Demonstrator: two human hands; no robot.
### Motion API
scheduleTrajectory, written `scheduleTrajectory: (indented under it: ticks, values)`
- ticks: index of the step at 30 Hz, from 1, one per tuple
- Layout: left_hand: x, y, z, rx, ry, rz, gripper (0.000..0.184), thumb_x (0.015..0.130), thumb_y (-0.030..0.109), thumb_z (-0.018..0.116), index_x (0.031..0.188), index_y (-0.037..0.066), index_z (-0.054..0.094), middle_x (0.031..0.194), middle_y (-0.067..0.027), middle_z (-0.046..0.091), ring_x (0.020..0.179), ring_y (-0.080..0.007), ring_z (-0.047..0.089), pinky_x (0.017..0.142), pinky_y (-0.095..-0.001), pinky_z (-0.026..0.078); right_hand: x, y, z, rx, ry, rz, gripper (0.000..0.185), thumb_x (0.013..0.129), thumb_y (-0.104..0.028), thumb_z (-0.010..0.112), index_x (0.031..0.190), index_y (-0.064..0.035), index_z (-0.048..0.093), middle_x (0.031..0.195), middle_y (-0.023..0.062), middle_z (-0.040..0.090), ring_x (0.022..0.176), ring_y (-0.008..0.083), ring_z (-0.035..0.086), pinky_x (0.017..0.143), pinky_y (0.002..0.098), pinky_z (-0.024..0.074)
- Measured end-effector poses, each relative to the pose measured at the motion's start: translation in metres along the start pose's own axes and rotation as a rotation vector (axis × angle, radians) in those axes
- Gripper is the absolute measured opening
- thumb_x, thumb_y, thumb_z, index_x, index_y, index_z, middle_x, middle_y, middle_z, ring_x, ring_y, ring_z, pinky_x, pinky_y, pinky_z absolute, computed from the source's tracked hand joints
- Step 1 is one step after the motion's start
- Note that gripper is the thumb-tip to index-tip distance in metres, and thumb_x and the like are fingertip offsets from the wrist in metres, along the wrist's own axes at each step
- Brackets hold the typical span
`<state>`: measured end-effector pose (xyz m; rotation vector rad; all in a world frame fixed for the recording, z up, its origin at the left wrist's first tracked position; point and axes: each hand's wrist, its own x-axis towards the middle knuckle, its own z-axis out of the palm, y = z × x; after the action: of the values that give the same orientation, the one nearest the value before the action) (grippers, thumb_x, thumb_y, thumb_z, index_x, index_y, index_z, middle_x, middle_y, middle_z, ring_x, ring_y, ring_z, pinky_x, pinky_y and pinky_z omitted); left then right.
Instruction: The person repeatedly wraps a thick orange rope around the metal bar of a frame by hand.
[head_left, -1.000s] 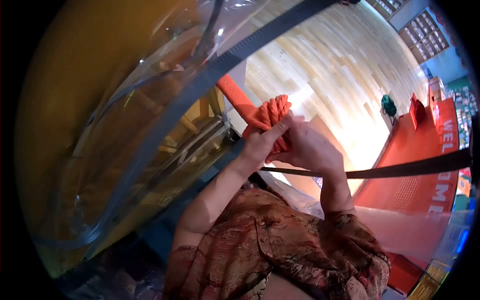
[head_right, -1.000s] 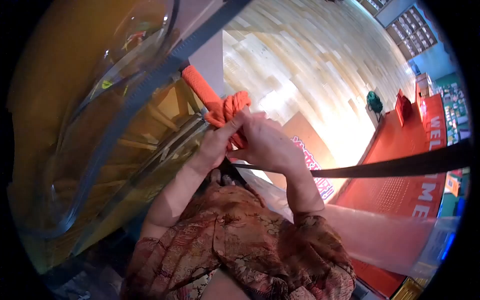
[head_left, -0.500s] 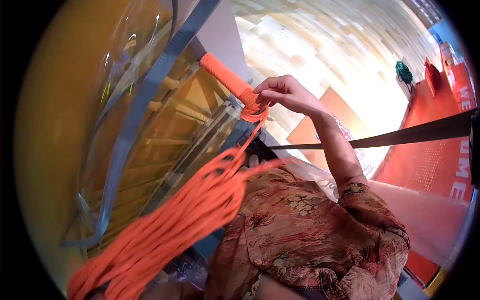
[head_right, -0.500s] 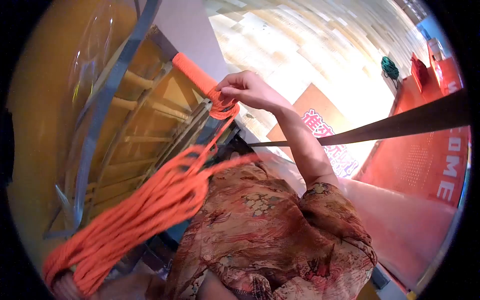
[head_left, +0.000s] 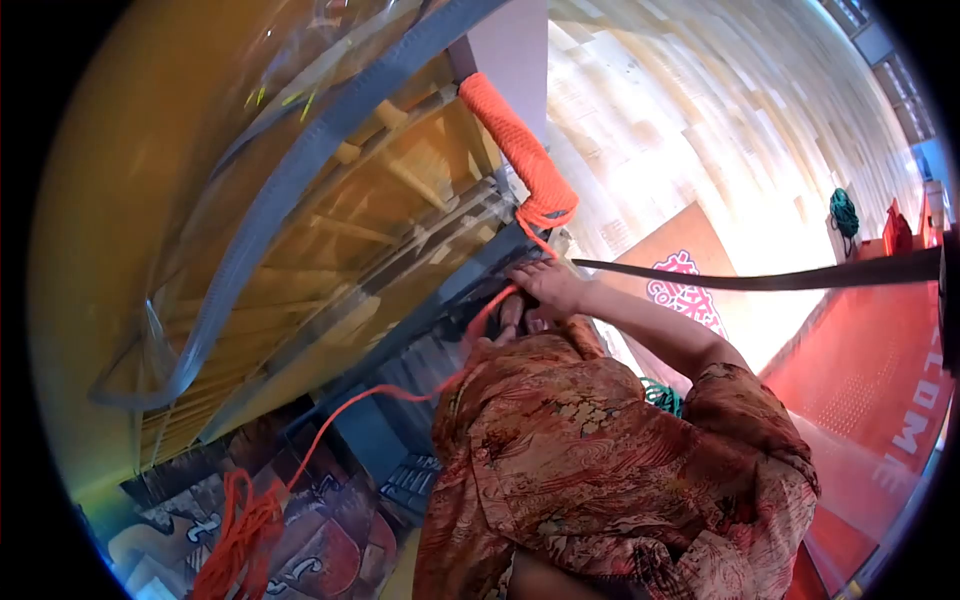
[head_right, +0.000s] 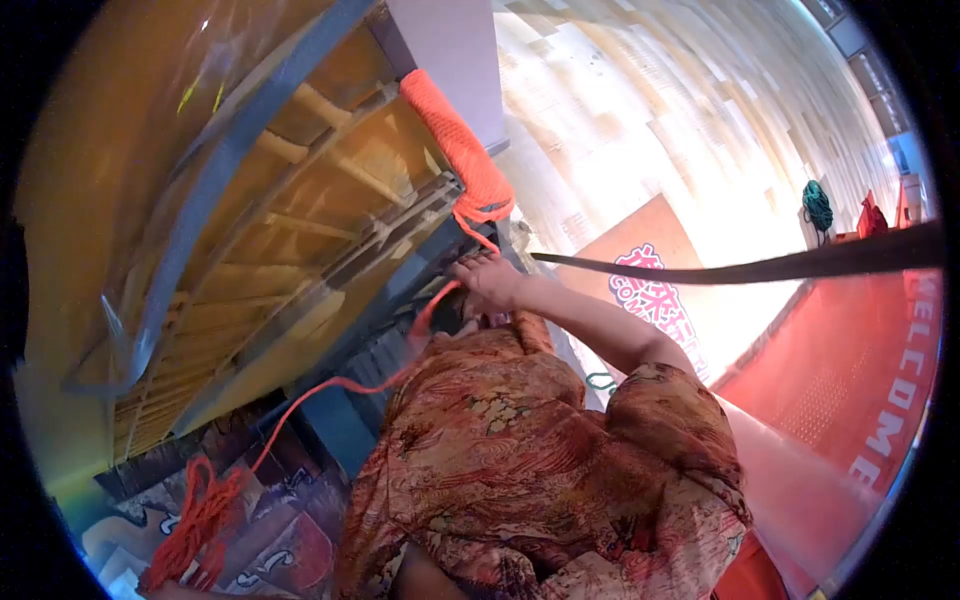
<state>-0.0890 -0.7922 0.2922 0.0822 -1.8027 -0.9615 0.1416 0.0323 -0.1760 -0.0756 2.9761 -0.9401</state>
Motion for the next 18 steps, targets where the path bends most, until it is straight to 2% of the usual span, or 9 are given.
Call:
scheduleTrajectory:
  ticks: [1,3,5,9,10,11,13,15,18]
  values:
    - [-0.004,-0.007,-0.008,0.032,-0.040,0.014,0.029,0.093,0.034,0.043,0.085,0.012,0.061,0.057,-0.0016,0.051,0.054,-0.0144,0.048,0.058,-0.0311,0.039,-0.004,0.012,0.035,-0.319,0.199,-0.079,0.043,0.076,-0.022,0.063,0.114,-0.0023,0.059,0.105,0.0200,0.063,0.100,0.0304,0.060,0.090,0.0419,0.0438]
    - [-0.020,-0.007,-0.014,0.098,-0.038,-0.006,0.029,0.091,0.037,0.048,0.094,0.010,0.057,0.068,-0.0027,0.052,0.063,-0.0153,0.050,0.063,-0.0305,0.041,-0.012,0.058,0.115,-0.566,-0.613,-0.021,0.034,0.080,-0.027,0.057,0.109,-0.0097,0.064,0.099,0.0122,0.067,0.097,0.0268,0.063,0.083,0.0419,0.0467]
    - [-0.051,-0.013,-0.013,0.127,-0.133,-0.005,0.036,0.088,0.039,0.052,0.103,0.007,0.054,0.079,-0.0037,0.053,0.072,-0.0162,0.052,0.068,-0.0300,0.042,-0.019,0.034,0.082,-0.491,-0.901,0.132,0.026,0.083,-0.027,0.055,0.103,-0.0155,0.068,0.094,0.0050,0.069,0.093,0.0257,0.064,0.076,0.0416,0.0485]
    - [-0.127,0.016,-0.015,0.065,-0.605,0.235,0.060,0.082,0.045,0.061,0.121,0.001,0.048,0.100,-0.0057,0.056,0.091,-0.0180,0.056,0.078,-0.0289,0.046,-0.036,0.046,0.088,-0.465,-0.900,0.108,0.029,0.082,-0.034,0.059,0.100,-0.0120,0.069,0.102,0.0084,0.067,0.098,0.0289,0.063,0.077,0.0436,0.0487]
    - [-0.113,0.011,-0.009,-0.064,-0.546,-0.205,0.031,0.088,0.039,0.053,0.094,0.009,0.043,0.080,-0.0006,0.048,0.074,-0.0129,0.046,0.066,-0.0271,0.040,-0.026,0.034,0.075,-0.413,-0.924,0.189,0.034,0.080,-0.037,0.062,0.100,-0.0101,0.068,0.106,0.0104,0.065,0.102,0.0293,0.061,0.081,0.0433,0.0476]
    - [-0.093,-0.002,0.001,-0.215,-0.446,-0.633,0.033,0.095,0.032,0.044,0.066,0.017,0.039,0.060,0.0045,0.040,0.058,-0.0077,0.036,0.053,-0.0254,0.035,-0.015,0.022,0.059,-0.365,-0.949,0.277,0.040,0.078,-0.041,0.066,0.101,-0.0082,0.068,0.110,0.0124,0.063,0.106,0.0297,0.059,0.084,0.0430,0.0465]
    - [-0.116,0.038,0.035,-0.905,-0.829,-1.117,0.045,0.099,0.022,0.039,0.055,0.021,0.026,0.047,0.0077,0.023,0.042,-0.0044,0.023,0.045,-0.0220,0.024,-0.007,0.014,0.060,-0.366,-0.904,0.310,0.046,0.076,-0.043,0.069,0.103,-0.0060,0.066,0.114,0.0145,0.061,0.111,0.0305,0.056,0.089,0.0428,0.0438]
    - [-0.137,0.056,0.048,-0.922,-0.726,-1.147,0.038,0.100,0.023,0.038,0.062,0.017,0.035,0.049,0.0071,0.028,0.041,-0.0037,0.026,0.043,-0.0216,0.024,0.012,-0.007,0.041,-0.411,-1.007,0.255,0.044,0.078,-0.040,0.065,0.105,-0.0053,0.064,0.117,0.0153,0.059,0.113,0.0303,0.055,0.091,0.0426,0.0431]
    - [-0.170,0.083,0.067,-0.914,-0.683,-1.159,0.031,0.100,0.023,0.038,0.071,0.014,0.041,0.050,0.0069,0.030,0.041,-0.0035,0.027,0.043,-0.0211,0.024,0.032,-0.022,0.034,-0.314,-0.840,0.235,0.041,0.079,-0.036,0.065,0.104,-0.0034,0.064,0.106,0.0174,0.064,0.105,0.0288,0.060,0.084,0.0409,0.0467]
